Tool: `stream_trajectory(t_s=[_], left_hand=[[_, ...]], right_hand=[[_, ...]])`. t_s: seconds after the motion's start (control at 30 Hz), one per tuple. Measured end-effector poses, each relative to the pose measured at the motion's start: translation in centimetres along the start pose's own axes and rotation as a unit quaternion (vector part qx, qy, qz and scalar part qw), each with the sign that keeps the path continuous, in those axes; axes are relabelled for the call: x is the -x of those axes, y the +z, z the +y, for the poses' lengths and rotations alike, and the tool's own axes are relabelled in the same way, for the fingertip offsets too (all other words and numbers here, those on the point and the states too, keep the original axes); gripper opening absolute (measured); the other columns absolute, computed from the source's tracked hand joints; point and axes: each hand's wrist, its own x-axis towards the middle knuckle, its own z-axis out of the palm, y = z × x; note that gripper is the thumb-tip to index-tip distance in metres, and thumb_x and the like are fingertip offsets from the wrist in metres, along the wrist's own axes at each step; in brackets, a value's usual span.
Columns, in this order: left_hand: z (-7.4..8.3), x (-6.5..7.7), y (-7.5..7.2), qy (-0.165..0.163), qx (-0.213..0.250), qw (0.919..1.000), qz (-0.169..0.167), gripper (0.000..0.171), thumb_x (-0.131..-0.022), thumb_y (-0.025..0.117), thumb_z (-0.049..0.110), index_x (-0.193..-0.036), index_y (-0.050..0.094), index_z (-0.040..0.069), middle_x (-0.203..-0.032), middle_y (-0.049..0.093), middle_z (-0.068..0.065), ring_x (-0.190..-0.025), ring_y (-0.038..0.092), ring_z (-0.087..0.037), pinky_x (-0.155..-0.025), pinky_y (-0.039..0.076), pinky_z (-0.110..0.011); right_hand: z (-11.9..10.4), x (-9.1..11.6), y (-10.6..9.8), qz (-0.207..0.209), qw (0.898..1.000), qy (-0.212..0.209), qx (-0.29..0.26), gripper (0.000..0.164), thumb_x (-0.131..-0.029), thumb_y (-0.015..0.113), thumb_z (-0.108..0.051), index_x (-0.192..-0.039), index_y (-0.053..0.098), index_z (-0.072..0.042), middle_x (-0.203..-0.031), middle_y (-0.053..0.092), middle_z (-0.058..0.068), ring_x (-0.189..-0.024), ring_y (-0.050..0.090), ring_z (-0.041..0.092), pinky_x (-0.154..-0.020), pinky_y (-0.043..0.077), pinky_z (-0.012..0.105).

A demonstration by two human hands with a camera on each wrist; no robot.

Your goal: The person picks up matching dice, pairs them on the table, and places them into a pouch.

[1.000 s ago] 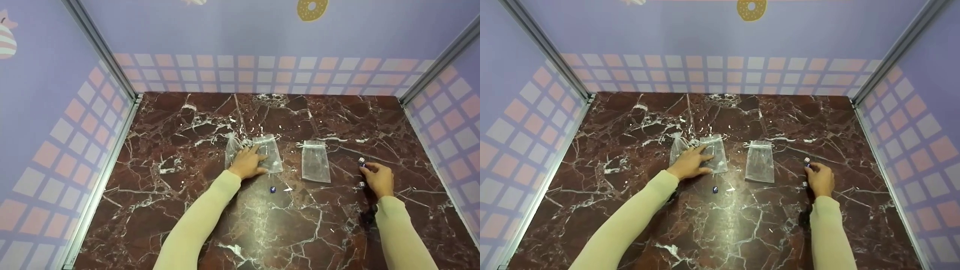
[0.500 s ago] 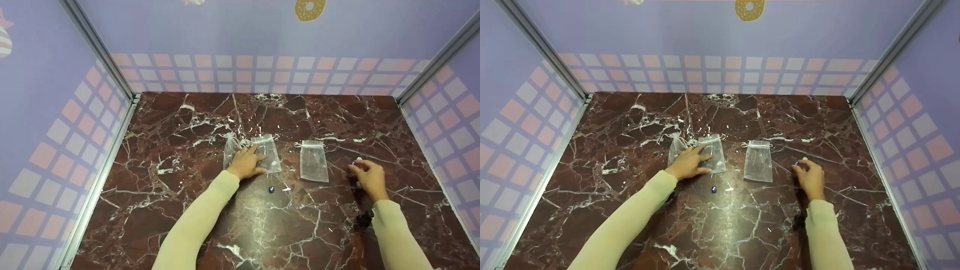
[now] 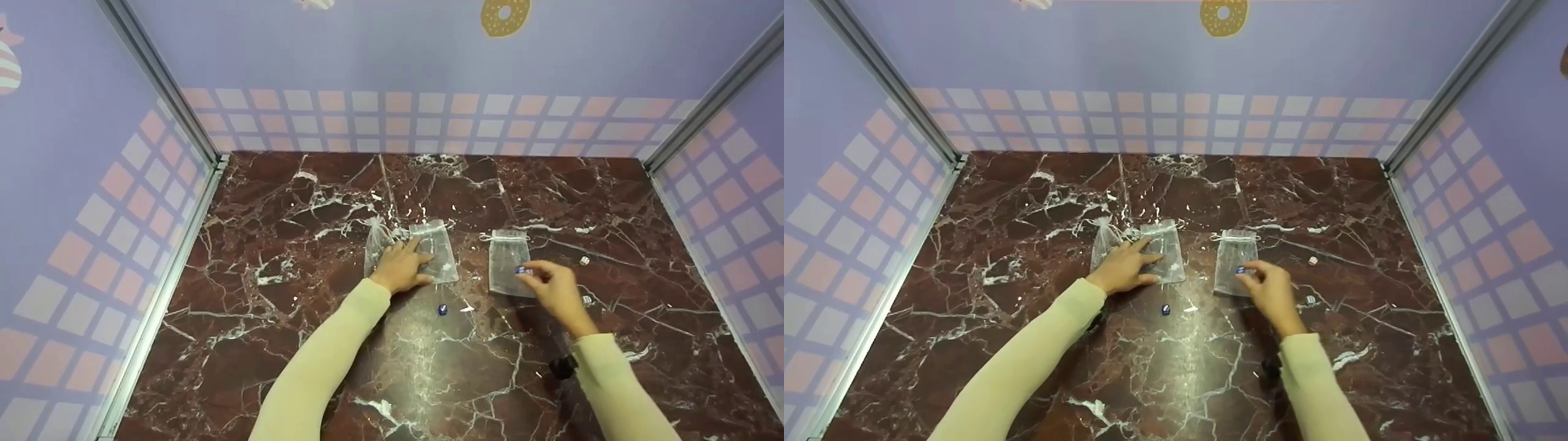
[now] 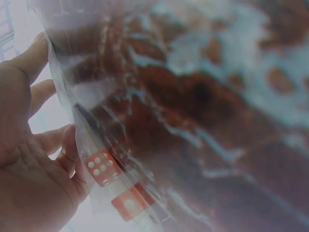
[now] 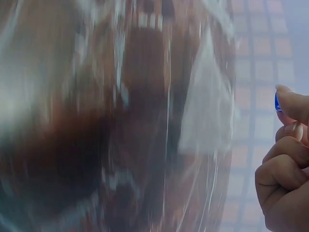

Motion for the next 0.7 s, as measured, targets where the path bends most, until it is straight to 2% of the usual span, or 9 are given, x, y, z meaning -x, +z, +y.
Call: stream_trajectory(t_s=[0.2, 0.4, 0.53, 0.7], left_hand=[[-0.1, 0.2, 0.1, -0.002, -0.004, 1.0, 0.002, 0.06, -0.088, 0.066, 0.055, -0.141, 0.056, 0.029, -0.157, 0.033, -0.012, -0.125, 0.046, -0.037, -0.098, 0.039, -0.045], [0.0, 0.2, 0.0, -0.003, -0.003, 1.0, -0.002, 0.061, -0.088, 0.066, 0.055, -0.142, 0.054, 0.03, -0.158, 0.031, -0.012, -0.128, 0.044, -0.039, -0.099, 0.037, -0.046], [0.0, 0.2, 0.0, -0.003, -0.007, 0.9999, -0.012, 0.061, -0.089, 0.064, 0.056, -0.144, 0.052, 0.032, -0.159, 0.029, -0.012, -0.13, 0.042, -0.04, -0.101, 0.035, -0.047], [0.1, 0.2, 0.1, 0.002, -0.019, 0.9997, -0.012, 0.061, -0.089, 0.062, 0.059, -0.144, 0.052, 0.033, -0.159, 0.03, -0.013, -0.131, 0.042, -0.041, -0.102, 0.035, -0.048]], right_hand=[[-2.1, 1.1, 3.3, -0.082, 0.996, 0.023, -0.001, 0.023, -0.08, 0.08, -0.004, -0.102, 0.073, 0.002, -0.073, 0.064, 0.005, -0.058, 0.051, 0.014, -0.048, 0.044, 0.02], [-3.2, 2.4, 6.5, -0.156, 0.988, -0.013, -0.008, 0.022, -0.081, 0.08, -0.005, -0.101, 0.074, -0.001, -0.067, 0.061, -0.001, -0.052, 0.05, 0.01, -0.044, 0.044, 0.022], [-3.6, 2.9, 8.2, -0.174, 0.983, -0.051, 0.006, 0.019, -0.08, 0.081, -0.006, -0.097, 0.075, -0.002, -0.063, 0.057, -0.006, -0.052, 0.047, 0.006, -0.046, 0.042, 0.023], [-4.0, 3.2, 9.4, -0.18, 0.981, -0.063, 0.02, 0.016, -0.079, 0.082, -0.008, -0.093, 0.075, -0.004, -0.062, 0.054, -0.008, -0.053, 0.045, 0.005, -0.048, 0.039, 0.023]])
